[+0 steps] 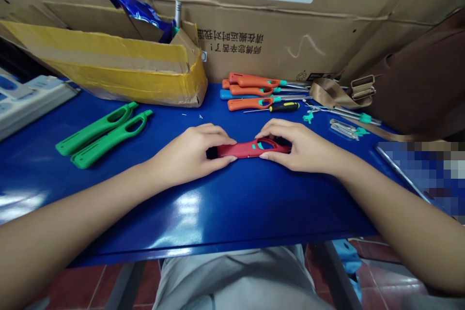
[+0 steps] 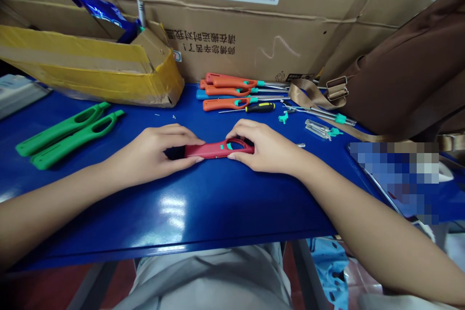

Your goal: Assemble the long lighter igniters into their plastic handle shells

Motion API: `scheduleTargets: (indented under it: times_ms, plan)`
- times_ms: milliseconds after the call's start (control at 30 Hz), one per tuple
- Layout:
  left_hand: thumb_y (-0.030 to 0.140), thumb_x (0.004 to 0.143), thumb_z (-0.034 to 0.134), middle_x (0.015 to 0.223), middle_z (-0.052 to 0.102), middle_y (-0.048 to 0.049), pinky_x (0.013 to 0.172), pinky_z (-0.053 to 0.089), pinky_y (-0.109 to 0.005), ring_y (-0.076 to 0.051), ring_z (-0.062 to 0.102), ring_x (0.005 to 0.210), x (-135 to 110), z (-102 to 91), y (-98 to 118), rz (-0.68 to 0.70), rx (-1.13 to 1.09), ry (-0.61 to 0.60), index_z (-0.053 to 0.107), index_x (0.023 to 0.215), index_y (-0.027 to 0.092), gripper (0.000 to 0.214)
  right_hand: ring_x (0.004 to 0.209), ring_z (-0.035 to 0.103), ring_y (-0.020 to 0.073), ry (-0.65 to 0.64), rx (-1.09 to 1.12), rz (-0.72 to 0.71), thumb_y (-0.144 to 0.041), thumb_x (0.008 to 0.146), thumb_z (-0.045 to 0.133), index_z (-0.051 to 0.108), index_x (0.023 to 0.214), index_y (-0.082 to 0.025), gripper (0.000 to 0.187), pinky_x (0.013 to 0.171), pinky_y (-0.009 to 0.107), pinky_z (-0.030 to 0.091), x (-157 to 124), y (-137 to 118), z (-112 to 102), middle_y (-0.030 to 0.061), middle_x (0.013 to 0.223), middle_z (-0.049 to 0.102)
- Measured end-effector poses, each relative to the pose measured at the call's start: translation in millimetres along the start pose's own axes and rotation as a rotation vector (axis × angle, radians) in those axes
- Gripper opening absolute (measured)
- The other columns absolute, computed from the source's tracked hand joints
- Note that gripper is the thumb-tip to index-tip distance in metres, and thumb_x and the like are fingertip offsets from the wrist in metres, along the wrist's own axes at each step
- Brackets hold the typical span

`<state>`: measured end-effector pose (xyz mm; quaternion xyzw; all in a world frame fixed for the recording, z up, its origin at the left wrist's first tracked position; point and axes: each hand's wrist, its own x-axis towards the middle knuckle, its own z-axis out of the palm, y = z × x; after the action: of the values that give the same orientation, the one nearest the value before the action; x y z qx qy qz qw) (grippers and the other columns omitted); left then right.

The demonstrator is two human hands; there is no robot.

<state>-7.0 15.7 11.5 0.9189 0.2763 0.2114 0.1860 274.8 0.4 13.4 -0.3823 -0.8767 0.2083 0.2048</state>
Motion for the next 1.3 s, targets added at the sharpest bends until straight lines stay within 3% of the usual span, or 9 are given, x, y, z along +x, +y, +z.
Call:
scheduleTargets:
  times_ms: [267,600,767,900,1033,1167,1300]
  plan:
    - [0.026,0.093,0.069,0.108,0.074,-0.0071,0.087,0.053,-0.032,-0.020,0.068,0.097,-0.6,0.2,-0.8,0.008,-0.008,0.000,0.074,0.112,0.015,0.023,0.105,0.066,0.0260,0.001,-0.004,-0.022,-0.028,0.087,0.073,0.069,0.113,-0.020,0.028,0.095,0.042,0.054,-0.4,-0.6,-0.8,0.0103,0.113,0.068]
    - [0.030,0.095,0.066,0.109,0.073,-0.0072,0.088,0.053,-0.032,-0.020,0.066,0.098,-1.1,1.7,-0.6,0.024,0.017,-0.005,0.073,0.114,0.015,0.025,0.127,0.057,0.0265,-0.214,-0.092,0.003,-0.025,0.085,0.070,0.057,0.140,-0.023,0.057,0.112,0.042,0.044,-9.3,-3.0,-22.2,0.0100,0.137,0.057]
    - [0.032,0.096,0.064,0.109,0.073,-0.0081,0.088,0.053,-0.033,-0.021,0.066,0.098,-0.7,-0.2,-0.2,0.025,0.031,-0.020,0.073,0.113,0.015,0.026,0.129,0.056,0.0271,-0.264,-0.151,0.049,-0.019,0.081,0.067,0.050,0.148,-0.023,0.069,0.110,0.040,0.045,-13.1,-7.6,-32.3,0.0101,0.141,0.056]
    - [0.033,0.097,0.062,0.108,0.073,-0.0081,0.087,0.053,-0.033,-0.021,0.066,0.097,0.4,-0.9,0.8,0.038,0.050,-0.029,0.073,0.111,0.015,0.026,0.108,0.063,0.0227,-0.262,-0.155,0.099,-0.015,0.079,0.065,0.058,0.138,-0.021,0.060,0.093,0.033,0.051,-13.6,-5.9,-35.1,0.0079,0.124,0.065]
    - [0.034,0.097,0.061,0.105,0.072,-0.0085,0.085,0.053,-0.033,-0.021,0.065,0.095,0.8,0.7,-0.8,0.061,0.091,-0.024,0.072,0.109,0.014,0.025,0.086,0.063,0.0192,-0.241,-0.205,0.130,-0.017,0.080,0.065,0.069,0.113,-0.019,0.034,0.076,0.029,0.049,-12.8,-1.6,-35.9,0.0050,0.102,0.070]
    - [0.035,0.097,0.061,0.102,0.072,-0.0088,0.082,0.053,-0.034,-0.022,0.066,0.091,0.7,1.0,-4.0,0.091,0.127,-0.012,0.072,0.107,0.013,0.026,0.081,0.062,0.0186,-0.240,-0.262,0.110,-0.019,0.083,0.065,0.071,0.095,-0.019,0.013,0.074,0.029,0.044,-11.3,1.5,-37.6,0.0040,0.095,0.071]
    - [0.036,0.096,0.063,0.100,0.072,-0.0082,0.081,0.053,-0.034,-0.022,0.066,0.089,0.7,-1.7,-5.5,0.089,0.160,-0.021,0.072,0.106,0.014,0.026,0.085,0.062,0.0200,-0.224,-0.249,0.071,-0.017,0.086,0.064,0.071,0.098,-0.017,0.013,0.076,0.030,0.044,-9.9,2.9,-37.1,0.0064,0.097,0.070]
